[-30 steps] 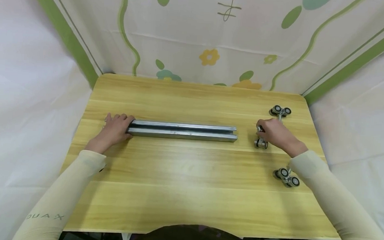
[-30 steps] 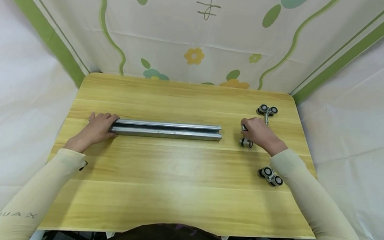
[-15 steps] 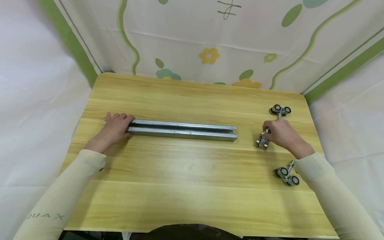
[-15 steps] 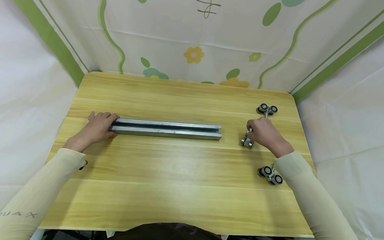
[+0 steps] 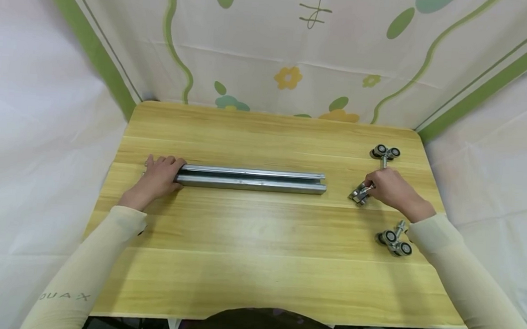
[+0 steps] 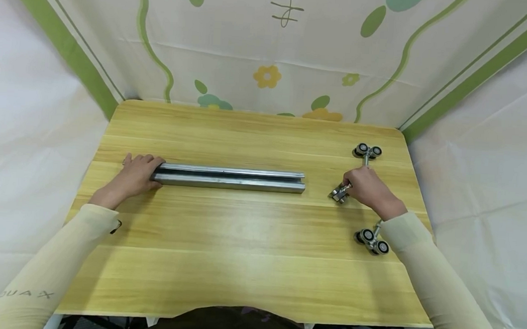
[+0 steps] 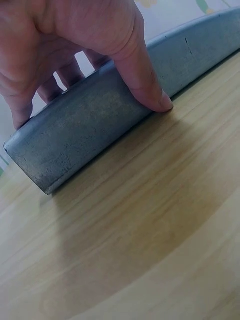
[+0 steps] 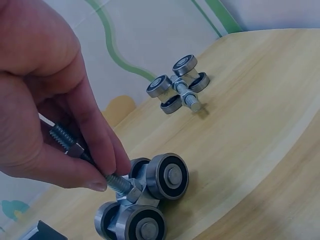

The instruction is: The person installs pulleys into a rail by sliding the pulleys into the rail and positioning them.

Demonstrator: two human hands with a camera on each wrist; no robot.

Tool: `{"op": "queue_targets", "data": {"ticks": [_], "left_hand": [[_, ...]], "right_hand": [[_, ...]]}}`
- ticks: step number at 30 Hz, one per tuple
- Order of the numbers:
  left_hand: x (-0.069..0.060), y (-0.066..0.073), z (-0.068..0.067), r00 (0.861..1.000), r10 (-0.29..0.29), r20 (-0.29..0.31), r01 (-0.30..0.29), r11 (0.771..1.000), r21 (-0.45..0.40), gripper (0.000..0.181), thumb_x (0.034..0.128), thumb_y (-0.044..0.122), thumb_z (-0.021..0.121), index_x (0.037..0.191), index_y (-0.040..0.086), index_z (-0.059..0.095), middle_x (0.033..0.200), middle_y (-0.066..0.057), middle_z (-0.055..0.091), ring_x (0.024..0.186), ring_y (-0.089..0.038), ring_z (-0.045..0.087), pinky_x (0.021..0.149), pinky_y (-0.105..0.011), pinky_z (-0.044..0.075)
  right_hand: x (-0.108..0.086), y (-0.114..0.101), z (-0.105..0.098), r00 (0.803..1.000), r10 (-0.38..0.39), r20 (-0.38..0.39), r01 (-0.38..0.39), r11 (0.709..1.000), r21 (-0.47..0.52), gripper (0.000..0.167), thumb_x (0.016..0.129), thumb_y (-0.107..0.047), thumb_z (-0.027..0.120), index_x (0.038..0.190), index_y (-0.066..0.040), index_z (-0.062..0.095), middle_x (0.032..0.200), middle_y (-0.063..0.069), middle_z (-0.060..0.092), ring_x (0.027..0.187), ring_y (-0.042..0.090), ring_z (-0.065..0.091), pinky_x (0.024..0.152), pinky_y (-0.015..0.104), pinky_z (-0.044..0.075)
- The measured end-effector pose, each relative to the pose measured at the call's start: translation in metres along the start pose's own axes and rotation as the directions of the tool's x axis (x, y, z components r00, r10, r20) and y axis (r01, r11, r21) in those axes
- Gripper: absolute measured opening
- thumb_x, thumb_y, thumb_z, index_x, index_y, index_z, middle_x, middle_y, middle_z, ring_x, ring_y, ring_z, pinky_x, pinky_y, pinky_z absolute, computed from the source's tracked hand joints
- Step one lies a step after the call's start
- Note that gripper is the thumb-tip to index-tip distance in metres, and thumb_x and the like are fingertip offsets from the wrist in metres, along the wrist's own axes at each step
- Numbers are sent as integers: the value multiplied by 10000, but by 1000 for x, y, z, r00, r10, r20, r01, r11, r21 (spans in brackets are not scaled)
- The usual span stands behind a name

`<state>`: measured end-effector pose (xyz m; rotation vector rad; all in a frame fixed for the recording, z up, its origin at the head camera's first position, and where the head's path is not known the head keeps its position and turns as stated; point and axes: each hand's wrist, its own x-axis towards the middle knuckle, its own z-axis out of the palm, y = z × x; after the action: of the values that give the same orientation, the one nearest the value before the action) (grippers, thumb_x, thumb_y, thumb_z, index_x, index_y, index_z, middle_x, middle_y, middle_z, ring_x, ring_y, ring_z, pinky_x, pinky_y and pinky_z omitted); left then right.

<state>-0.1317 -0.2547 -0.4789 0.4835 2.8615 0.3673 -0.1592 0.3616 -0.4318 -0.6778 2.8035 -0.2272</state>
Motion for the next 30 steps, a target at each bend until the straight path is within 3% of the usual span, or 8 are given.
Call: {"op": "queue_targets", "data": {"ticks": [3, 9, 25, 30], "left_hand": [[0, 0, 1, 1000, -2, 0, 2, 1000, -2, 608, 903, 123, 852, 1397, -31, 532, 1333, -363, 593, 1291, -605, 505, 1137, -867, 147], [1, 1, 1, 1000, -8, 0, 8, 1000, 0, 610, 902, 123, 854, 1397, -33, 534, 1333, -363, 594, 1290, -605, 505, 1137, -865, 151], [1, 0, 2, 1000, -7, -16, 7, 1000, 15, 615, 890, 125, 864, 1388, -32, 540, 1320, -358, 601, 1276, -597, 520, 1132, -863, 167], [1, 0, 3, 1000, -5, -20, 5, 1000, 17, 610, 887, 121, 867, 1380, -29, 541, 1311, -356, 606, 1268, -598, 525, 1127, -865, 170]], "right_hand": [[0, 2, 2, 1000, -16, 5, 16, 1000, -16, 139, 870, 46, 799, 1007, 26, 791, 974, 168, 788, 831, 295, 748, 724, 495, 627], [0, 4, 2, 998, -55, 7, 55, 998, -43, 155, 847, 57, 828, 994, 18, 800, 956, 157, 793, 827, 309, 756, 720, 492, 637], [0, 3, 1, 997, -72, 14, 73, 996, -57, 127, 865, 42, 827, 988, 16, 809, 950, 164, 797, 785, 279, 760, 681, 451, 640], [1, 1, 0, 997, -76, 5, 76, 995, -63, 84, 884, 36, 804, 957, -5, 809, 911, 132, 795, 724, 218, 726, 645, 434, 616]]}}
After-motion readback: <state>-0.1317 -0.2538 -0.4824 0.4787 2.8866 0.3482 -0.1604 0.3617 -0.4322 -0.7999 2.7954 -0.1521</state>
